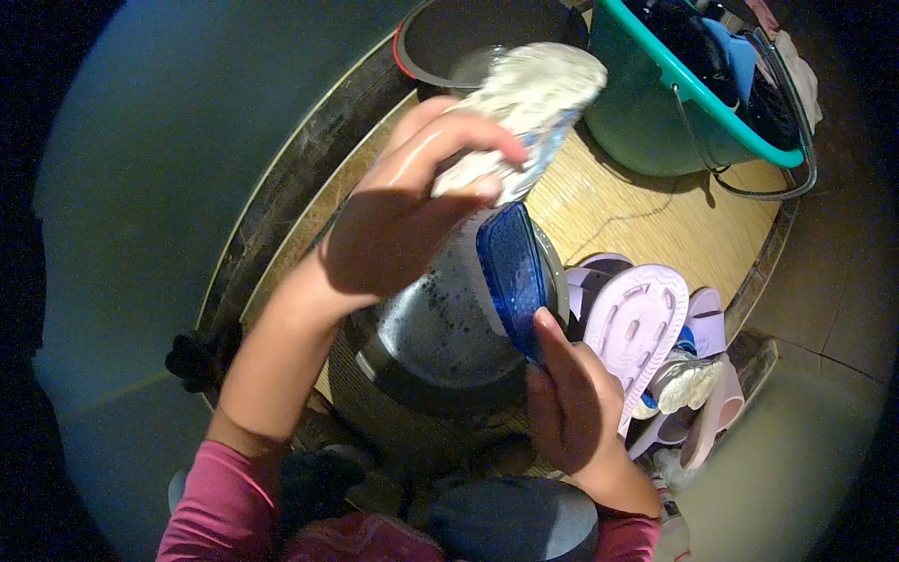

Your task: The person scrubs a pair of pink slippers with a blue brush in a metal basin filled with soapy water. They rinse the slippers and then scrub a pair of white socks using the same brush and basin.

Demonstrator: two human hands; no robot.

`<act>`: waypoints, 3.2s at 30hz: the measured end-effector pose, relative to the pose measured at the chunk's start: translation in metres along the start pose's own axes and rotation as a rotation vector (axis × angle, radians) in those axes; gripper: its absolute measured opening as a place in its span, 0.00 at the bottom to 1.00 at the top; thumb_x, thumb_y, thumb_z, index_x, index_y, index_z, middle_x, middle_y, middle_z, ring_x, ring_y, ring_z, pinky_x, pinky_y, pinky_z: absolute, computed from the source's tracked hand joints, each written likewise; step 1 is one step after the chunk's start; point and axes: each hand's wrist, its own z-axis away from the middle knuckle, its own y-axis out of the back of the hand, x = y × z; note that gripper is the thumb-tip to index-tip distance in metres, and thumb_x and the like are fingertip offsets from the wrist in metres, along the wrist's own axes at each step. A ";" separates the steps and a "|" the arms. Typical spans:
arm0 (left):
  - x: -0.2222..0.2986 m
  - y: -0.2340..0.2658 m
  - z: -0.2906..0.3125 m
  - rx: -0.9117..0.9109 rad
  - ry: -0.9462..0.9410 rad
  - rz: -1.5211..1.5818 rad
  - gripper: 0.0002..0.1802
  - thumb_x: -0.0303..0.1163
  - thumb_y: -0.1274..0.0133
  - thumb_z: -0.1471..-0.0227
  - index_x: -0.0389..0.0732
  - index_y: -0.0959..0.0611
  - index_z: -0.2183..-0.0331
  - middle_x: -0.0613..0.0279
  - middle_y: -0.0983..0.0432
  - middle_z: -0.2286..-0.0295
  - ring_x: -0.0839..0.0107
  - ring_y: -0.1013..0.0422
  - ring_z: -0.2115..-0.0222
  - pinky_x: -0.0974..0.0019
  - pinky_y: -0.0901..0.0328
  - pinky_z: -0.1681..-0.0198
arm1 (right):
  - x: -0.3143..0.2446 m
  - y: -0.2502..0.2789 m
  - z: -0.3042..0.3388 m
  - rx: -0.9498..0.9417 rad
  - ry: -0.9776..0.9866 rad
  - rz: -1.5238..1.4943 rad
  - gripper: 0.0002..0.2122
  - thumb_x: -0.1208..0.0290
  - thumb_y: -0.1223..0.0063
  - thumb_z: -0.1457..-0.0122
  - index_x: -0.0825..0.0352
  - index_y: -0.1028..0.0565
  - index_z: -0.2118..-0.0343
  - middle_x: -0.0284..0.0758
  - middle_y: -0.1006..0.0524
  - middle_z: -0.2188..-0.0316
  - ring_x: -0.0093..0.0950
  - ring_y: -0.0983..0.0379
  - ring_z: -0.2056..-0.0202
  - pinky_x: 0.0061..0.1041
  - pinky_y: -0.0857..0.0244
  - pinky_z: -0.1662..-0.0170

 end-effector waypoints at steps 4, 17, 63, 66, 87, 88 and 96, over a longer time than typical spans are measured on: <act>0.033 0.001 0.061 0.279 0.287 0.571 0.17 0.27 0.46 0.42 0.46 0.31 0.52 0.56 0.36 0.49 0.60 0.37 0.45 0.55 0.40 0.42 | -0.001 0.001 0.003 0.102 0.034 0.005 0.24 0.84 0.49 0.43 0.69 0.29 0.41 0.39 0.29 0.78 0.30 0.34 0.79 0.27 0.37 0.73; 0.046 0.015 0.096 0.475 0.619 1.073 0.21 0.36 0.55 0.33 0.55 0.42 0.44 0.52 0.36 0.44 0.57 0.31 0.47 0.50 0.36 0.42 | -0.032 0.000 0.012 0.046 0.134 0.210 0.30 0.85 0.39 0.52 0.59 0.26 0.42 0.36 0.29 0.78 0.32 0.31 0.80 0.29 0.35 0.76; 0.007 -0.075 0.185 0.389 1.716 1.255 0.25 0.50 0.65 0.32 0.40 0.26 0.48 0.55 0.23 0.59 0.63 0.23 0.64 0.56 0.26 0.62 | -0.007 -0.079 0.006 -0.829 -0.392 0.476 0.30 0.77 0.55 0.43 0.62 0.40 0.34 0.53 0.24 0.67 0.50 0.22 0.66 0.44 0.27 0.62; 0.006 -0.082 0.180 0.453 1.738 1.299 0.24 0.48 0.64 0.32 0.40 0.27 0.49 0.56 0.23 0.60 0.63 0.23 0.64 0.56 0.26 0.63 | 0.048 -0.100 -0.017 -0.708 -0.289 0.601 0.26 0.78 0.56 0.43 0.70 0.36 0.38 0.51 0.24 0.69 0.48 0.22 0.66 0.41 0.26 0.62; 0.006 -0.078 0.181 0.534 1.725 1.310 0.24 0.46 0.57 0.33 0.39 0.27 0.46 0.54 0.23 0.59 0.61 0.23 0.63 0.59 0.25 0.64 | 0.090 -0.121 -0.025 -0.596 -0.271 0.615 0.25 0.75 0.58 0.40 0.64 0.36 0.38 0.52 0.23 0.76 0.51 0.23 0.69 0.45 0.28 0.65; 0.006 -0.076 0.183 0.513 1.723 1.265 0.24 0.47 0.57 0.33 0.38 0.27 0.46 0.54 0.24 0.57 0.60 0.24 0.61 0.56 0.27 0.60 | 0.078 -0.119 -0.018 -0.633 -0.293 0.619 0.25 0.76 0.58 0.40 0.64 0.36 0.38 0.52 0.23 0.76 0.52 0.23 0.69 0.45 0.28 0.65; -0.006 -0.081 0.200 0.463 1.693 1.287 0.27 0.49 0.64 0.31 0.37 0.29 0.44 0.51 0.26 0.53 0.56 0.27 0.54 0.50 0.30 0.50 | 0.009 -0.092 0.014 -0.706 -0.349 0.475 0.22 0.70 0.57 0.36 0.62 0.35 0.38 0.52 0.24 0.72 0.52 0.24 0.71 0.45 0.29 0.68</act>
